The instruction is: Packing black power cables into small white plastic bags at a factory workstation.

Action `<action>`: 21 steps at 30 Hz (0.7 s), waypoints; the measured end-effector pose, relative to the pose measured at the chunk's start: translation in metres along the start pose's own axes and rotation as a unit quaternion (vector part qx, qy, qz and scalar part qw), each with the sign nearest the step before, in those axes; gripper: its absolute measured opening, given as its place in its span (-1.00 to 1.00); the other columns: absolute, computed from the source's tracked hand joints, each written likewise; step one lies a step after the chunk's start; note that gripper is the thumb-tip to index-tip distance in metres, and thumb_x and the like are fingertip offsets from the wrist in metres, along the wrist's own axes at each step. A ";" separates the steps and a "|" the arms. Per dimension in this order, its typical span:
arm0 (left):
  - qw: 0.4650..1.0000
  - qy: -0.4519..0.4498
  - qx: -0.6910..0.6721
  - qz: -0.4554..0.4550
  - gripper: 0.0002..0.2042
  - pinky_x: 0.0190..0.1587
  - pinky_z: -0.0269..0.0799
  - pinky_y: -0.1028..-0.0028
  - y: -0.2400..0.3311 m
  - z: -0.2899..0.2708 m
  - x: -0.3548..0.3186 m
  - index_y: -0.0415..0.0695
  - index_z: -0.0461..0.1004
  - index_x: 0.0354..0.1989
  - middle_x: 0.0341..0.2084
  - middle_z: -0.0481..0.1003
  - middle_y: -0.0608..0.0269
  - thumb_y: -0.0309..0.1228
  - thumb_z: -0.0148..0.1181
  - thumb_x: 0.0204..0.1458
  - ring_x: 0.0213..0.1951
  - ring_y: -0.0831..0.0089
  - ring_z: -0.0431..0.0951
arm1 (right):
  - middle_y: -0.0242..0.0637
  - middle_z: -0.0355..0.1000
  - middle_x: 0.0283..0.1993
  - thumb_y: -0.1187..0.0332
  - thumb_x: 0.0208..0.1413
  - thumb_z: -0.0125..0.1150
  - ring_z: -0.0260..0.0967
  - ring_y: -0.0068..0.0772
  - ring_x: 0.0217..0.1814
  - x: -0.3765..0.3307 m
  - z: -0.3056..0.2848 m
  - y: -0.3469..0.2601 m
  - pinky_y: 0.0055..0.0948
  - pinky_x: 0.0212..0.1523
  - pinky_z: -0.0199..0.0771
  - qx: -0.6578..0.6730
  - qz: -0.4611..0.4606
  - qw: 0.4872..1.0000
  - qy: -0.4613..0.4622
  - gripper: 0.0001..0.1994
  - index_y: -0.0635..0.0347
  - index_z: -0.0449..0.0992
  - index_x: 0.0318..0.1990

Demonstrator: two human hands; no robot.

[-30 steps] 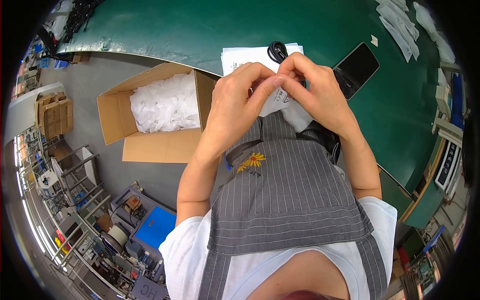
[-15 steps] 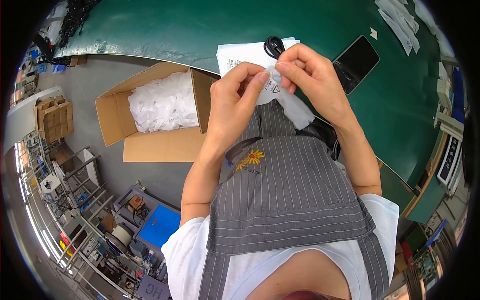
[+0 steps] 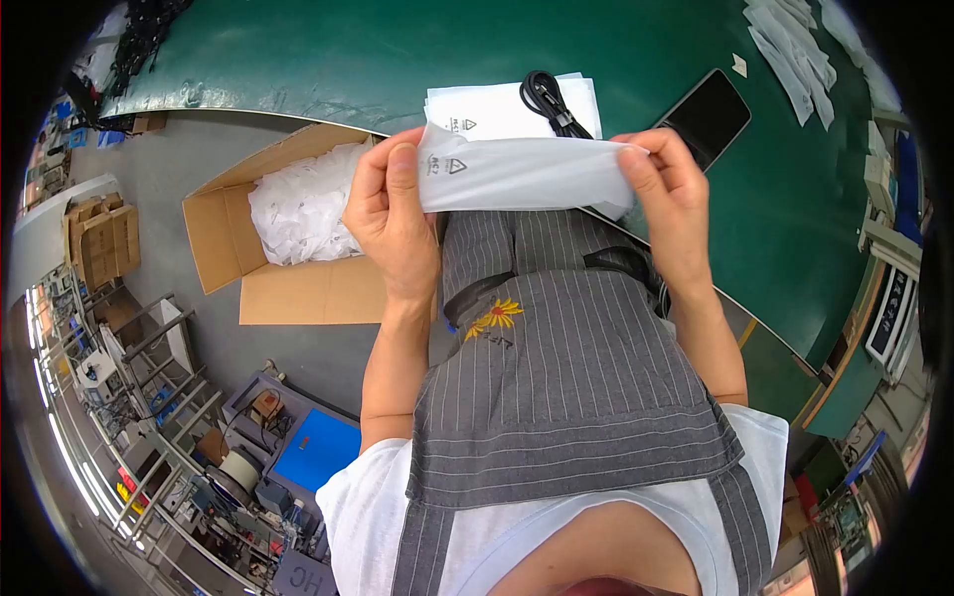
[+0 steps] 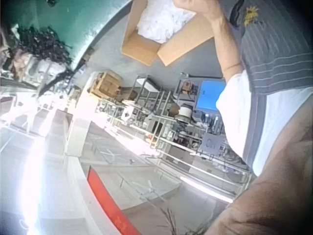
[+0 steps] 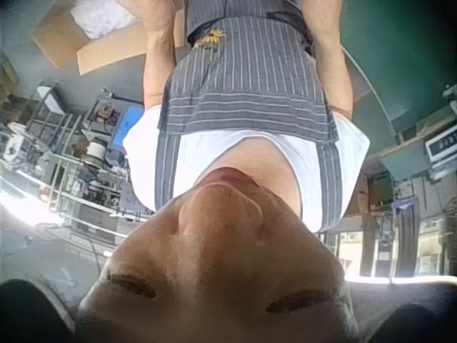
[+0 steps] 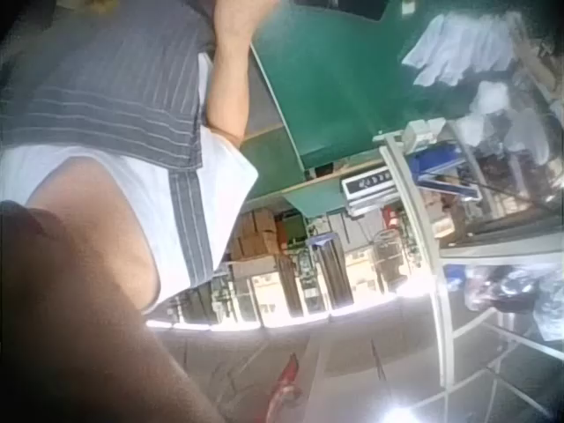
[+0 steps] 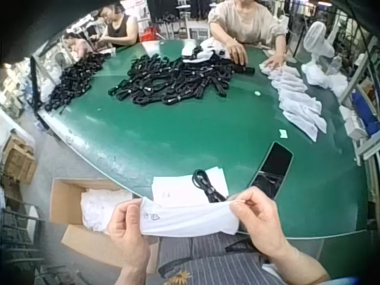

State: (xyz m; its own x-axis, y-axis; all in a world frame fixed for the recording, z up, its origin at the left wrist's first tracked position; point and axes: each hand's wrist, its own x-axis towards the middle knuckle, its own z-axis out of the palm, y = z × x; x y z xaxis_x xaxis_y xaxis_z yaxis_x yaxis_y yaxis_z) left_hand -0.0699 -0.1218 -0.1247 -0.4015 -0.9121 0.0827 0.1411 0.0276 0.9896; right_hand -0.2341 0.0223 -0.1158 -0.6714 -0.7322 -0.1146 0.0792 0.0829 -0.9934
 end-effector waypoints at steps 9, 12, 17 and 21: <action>0.994 -0.038 0.025 -0.095 -0.72 -0.36 0.21 0.66 0.005 0.002 0.001 -0.21 0.48 -0.29 -0.50 0.39 0.45 -0.23 -0.01 0.21 -0.43 0.73 0.28 | -0.43 0.35 -0.29 0.41 0.21 0.04 0.25 -0.71 -0.24 0.004 0.004 -0.005 -0.70 -0.19 0.25 -0.019 -0.071 0.997 -0.011 -0.89 0.26 0.38 -0.19; 0.983 -0.085 -0.031 -0.162 -0.74 -0.37 0.18 0.67 -0.002 -0.002 0.001 -0.22 0.47 -0.31 -0.50 0.40 0.47 -0.24 0.01 0.20 -0.46 0.77 0.24 | -0.43 0.35 -0.28 0.42 0.21 0.04 0.26 -0.70 -0.24 0.005 0.005 -0.006 -0.69 -0.19 0.26 -0.025 -0.096 0.995 -0.009 -0.88 0.27 0.38 -0.18; 0.999 0.023 0.038 0.001 -0.79 -0.27 0.20 0.67 -0.010 0.005 -0.008 -0.25 0.47 -0.29 -0.41 0.42 0.40 -0.33 0.02 0.20 -0.37 0.70 0.29 | -0.40 0.37 -0.26 0.45 0.20 0.05 0.28 -0.68 -0.22 0.005 0.008 0.001 -0.67 -0.20 0.29 -0.001 -0.108 0.994 0.014 -0.89 0.27 0.38 -0.17; 0.993 0.057 0.082 0.067 -0.80 -0.28 0.20 0.68 -0.012 0.008 -0.005 -0.25 0.45 -0.25 -0.42 0.42 0.39 -0.35 0.01 0.21 -0.36 0.71 0.30 | -0.34 0.41 -0.23 0.44 0.19 0.06 0.32 -0.66 -0.26 0.004 0.013 0.002 -0.66 -0.24 0.33 0.058 -0.066 0.995 0.054 -0.86 0.28 0.38 -0.14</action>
State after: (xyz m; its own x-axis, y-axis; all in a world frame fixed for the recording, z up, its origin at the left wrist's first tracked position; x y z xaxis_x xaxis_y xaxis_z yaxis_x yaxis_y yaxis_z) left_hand -0.0764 -0.1142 -0.1361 -0.2819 -0.9361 0.2105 0.0339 0.2095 0.9772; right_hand -0.2265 0.0109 -0.1180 -0.7559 -0.6546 0.0108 0.0658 -0.0923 -0.9936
